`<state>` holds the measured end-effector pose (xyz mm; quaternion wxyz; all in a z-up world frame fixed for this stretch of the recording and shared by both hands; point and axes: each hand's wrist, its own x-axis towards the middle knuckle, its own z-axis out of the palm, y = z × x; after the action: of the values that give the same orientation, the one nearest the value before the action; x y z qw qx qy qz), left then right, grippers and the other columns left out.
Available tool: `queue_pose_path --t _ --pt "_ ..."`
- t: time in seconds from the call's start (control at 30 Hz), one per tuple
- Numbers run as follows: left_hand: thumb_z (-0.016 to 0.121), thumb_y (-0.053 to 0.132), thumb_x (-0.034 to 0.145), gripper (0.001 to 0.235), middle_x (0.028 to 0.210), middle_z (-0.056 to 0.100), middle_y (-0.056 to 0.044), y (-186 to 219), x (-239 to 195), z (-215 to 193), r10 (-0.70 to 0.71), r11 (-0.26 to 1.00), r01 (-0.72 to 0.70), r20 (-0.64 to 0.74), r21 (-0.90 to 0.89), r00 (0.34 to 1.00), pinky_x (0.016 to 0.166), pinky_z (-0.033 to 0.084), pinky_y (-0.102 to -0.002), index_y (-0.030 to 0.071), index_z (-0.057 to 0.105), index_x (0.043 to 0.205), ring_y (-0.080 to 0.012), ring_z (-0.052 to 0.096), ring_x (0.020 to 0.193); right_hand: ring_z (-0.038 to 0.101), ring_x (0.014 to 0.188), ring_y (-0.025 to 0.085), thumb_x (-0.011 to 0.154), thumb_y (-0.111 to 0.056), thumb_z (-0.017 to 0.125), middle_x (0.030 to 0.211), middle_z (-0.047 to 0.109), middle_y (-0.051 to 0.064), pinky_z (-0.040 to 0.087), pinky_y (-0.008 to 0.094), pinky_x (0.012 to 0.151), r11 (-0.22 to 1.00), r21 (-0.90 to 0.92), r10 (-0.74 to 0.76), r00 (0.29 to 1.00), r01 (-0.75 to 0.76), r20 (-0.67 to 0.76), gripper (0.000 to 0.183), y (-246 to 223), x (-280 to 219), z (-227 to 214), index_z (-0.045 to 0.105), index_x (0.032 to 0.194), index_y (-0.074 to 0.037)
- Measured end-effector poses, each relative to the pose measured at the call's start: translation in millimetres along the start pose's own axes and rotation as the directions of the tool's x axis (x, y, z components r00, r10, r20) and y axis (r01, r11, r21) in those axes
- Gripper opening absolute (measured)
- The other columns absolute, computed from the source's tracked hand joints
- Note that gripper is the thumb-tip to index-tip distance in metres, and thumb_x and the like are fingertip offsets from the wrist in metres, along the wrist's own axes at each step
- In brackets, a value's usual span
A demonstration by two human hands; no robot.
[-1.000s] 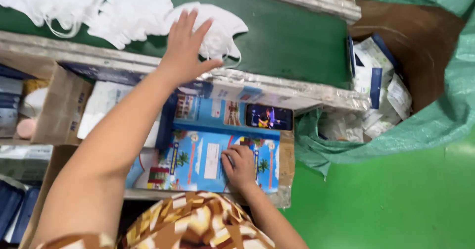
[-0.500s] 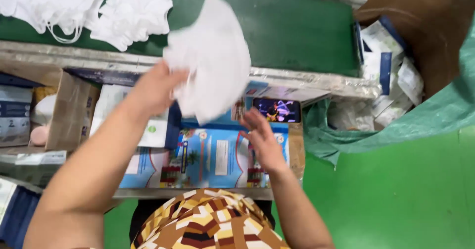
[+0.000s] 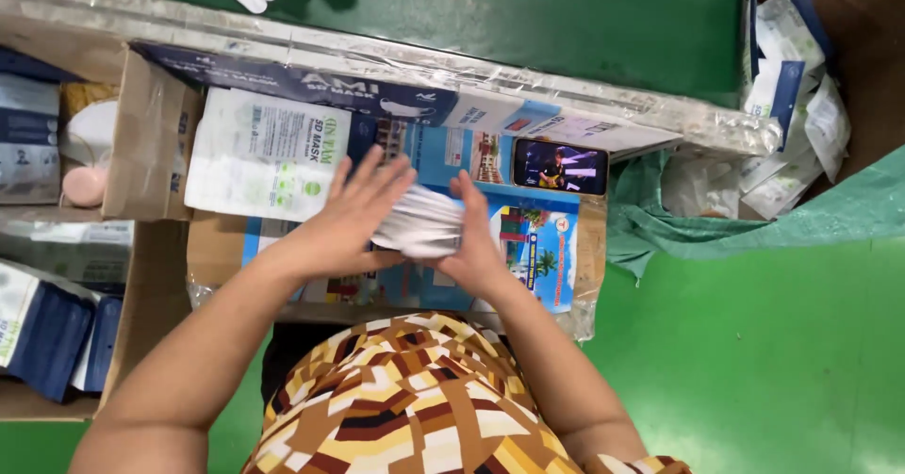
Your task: The recorder picks up 3D face masks from a moving conveyor belt and places them into individual packaging sleeves.
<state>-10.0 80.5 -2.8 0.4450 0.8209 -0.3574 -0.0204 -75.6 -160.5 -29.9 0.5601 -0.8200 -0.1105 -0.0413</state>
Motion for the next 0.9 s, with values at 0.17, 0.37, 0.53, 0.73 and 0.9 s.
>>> queue_pose_path --t 0.17,0.37,0.53,0.73,0.9 --pt "0.08 0.036 0.074 0.096 0.156 0.04 -0.014 -3.3 20.7 9.2 -0.095 0.964 0.05 0.162 0.262 0.982 0.117 0.007 -0.068 0.014 0.032 0.154 -0.0428 0.023 0.152 0.064 0.139 0.026 0.094 -0.008 0.082 0.147 0.065 0.013 0.049 0.04 0.123 0.996 -0.055 0.07 0.997 -0.072 -0.041 0.07 60.9 -14.6 21.9 0.053 0.158 -0.01" --pt "0.078 0.016 0.073 0.088 0.148 0.05 -0.014 -7.5 22.1 36.3 -0.076 0.927 0.031 0.107 0.373 0.991 0.113 0.012 -0.073 0.016 0.039 0.152 -0.0429 0.031 0.144 0.052 0.129 0.033 0.058 -0.019 0.098 0.141 0.049 0.021 0.041 0.039 0.11 0.999 -0.049 -0.019 0.999 0.016 -0.049 0.125 27.9 6.1 13.0 0.021 0.155 -0.003" --pt "0.076 0.012 0.077 0.086 0.141 0.053 -0.016 2.2 27.0 47.6 -0.066 0.949 0.042 0.069 0.311 0.995 0.121 0.016 -0.07 0.013 0.038 0.154 -0.036 0.041 0.144 0.068 0.123 0.025 0.087 -0.012 0.084 0.136 0.067 0.014 0.053 0.034 0.106 0.991 0.1 0.092 0.993 -0.085 -0.072 0.07 56.6 -3.0 26.2 0.051 0.148 -0.005" --pt "0.07 0.013 0.08 0.075 0.143 0.049 -0.026 -3.5 25.1 28.7 0.029 0.998 -0.026 0.041 -0.064 0.999 0.116 0.029 -0.057 0.006 0.044 0.15 -0.0433 0.043 0.138 0.074 0.106 0.022 0.089 -0.009 0.078 0.116 0.076 0.011 0.057 0.033 0.093 0.994 0.013 0.104 0.954 -0.113 0.28 0.032 21.5 17.8 -23.8 0.073 0.12 -0.003" --pt "0.064 0.017 0.093 0.047 0.13 0.057 -0.018 -32.3 7.0 16.8 -0.388 0.899 0.408 -0.148 0.156 0.91 0.1 0.05 -0.048 0.007 0.059 0.138 -0.0376 0.056 0.121 0.07 0.085 0.019 0.096 -0.017 0.071 0.098 0.077 0.01 0.057 0.033 0.075 0.945 0.04 0.297 0.904 -0.324 0.308 0.023 36.9 -14.0 -99.0 0.077 0.113 -0.002"
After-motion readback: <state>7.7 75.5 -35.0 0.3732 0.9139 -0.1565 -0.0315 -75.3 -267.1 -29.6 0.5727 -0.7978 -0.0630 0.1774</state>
